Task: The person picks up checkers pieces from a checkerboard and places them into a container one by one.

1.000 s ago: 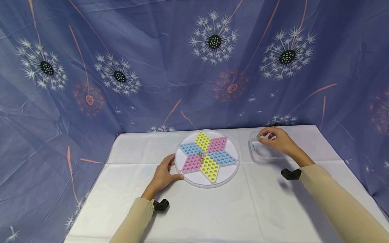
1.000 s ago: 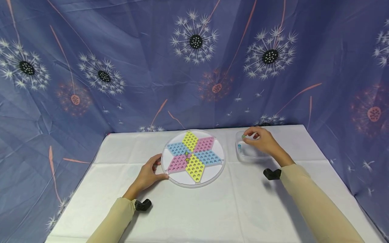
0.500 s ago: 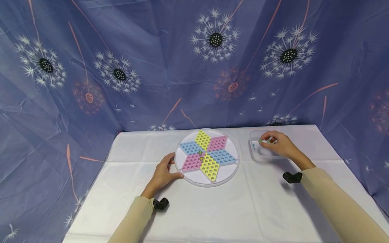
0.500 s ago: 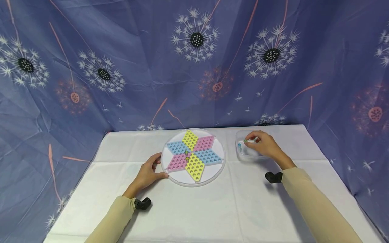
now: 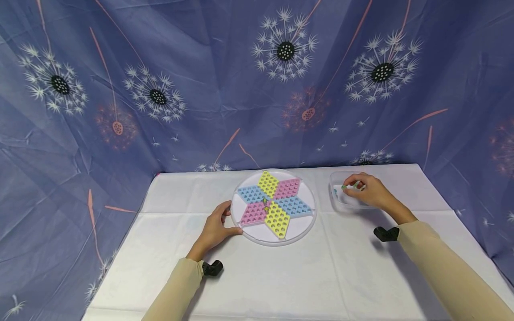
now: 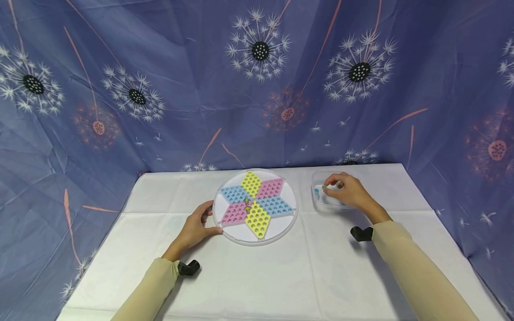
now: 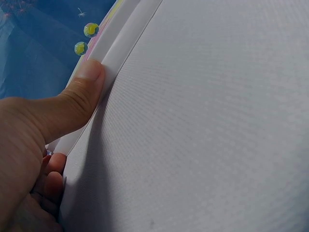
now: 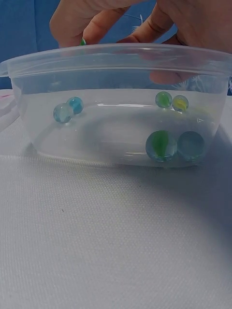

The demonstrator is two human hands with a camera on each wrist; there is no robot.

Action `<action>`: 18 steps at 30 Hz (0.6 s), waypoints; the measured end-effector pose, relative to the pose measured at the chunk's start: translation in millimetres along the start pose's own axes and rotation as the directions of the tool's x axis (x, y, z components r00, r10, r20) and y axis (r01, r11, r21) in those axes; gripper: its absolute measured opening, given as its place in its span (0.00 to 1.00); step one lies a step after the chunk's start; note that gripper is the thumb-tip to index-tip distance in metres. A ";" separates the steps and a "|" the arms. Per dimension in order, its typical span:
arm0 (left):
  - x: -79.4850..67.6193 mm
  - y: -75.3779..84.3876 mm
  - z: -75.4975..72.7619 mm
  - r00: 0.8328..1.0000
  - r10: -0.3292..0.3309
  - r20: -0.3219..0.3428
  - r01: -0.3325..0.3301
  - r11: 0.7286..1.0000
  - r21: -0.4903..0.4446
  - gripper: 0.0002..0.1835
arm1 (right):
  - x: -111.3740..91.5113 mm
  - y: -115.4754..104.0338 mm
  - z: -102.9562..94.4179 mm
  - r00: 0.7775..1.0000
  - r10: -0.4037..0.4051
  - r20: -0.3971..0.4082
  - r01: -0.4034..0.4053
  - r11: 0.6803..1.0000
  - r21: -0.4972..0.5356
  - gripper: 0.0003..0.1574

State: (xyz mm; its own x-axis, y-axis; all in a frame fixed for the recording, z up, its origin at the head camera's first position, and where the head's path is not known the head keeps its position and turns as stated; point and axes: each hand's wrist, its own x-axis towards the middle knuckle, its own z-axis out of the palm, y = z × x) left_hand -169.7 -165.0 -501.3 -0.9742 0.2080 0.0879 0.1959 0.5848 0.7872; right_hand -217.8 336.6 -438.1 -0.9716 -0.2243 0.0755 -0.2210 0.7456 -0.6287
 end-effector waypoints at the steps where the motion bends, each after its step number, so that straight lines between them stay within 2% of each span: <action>1: 0.1 0.0 0.1 1.000 -0.001 0.001 0.001 1.000 -0.001 0.54 | -0.2 -0.5 -0.1 1.000 -0.003 -0.001 0.003 1.000 0.001 0.13; 13: 1.2 -1.2 0.9 1.000 -0.004 0.006 0.004 1.000 0.000 0.54 | -1.5 0.2 -0.1 1.000 0.002 -0.014 -0.002 1.000 -0.002 0.12; 18: 1.0 -1.0 0.5 1.000 -0.009 0.008 0.009 1.000 -0.001 0.53 | -1.8 1.2 -0.2 1.000 0.019 -0.010 -0.019 1.000 0.005 0.17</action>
State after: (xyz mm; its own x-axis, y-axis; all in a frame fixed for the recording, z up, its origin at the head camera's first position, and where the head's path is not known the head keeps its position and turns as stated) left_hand -170.7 -164.9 -502.3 -0.9750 0.2089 0.0755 0.1866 0.5860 0.7885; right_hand -216.3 338.0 -438.8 -0.9764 -0.2037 0.0710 -0.2018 0.7465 -0.6341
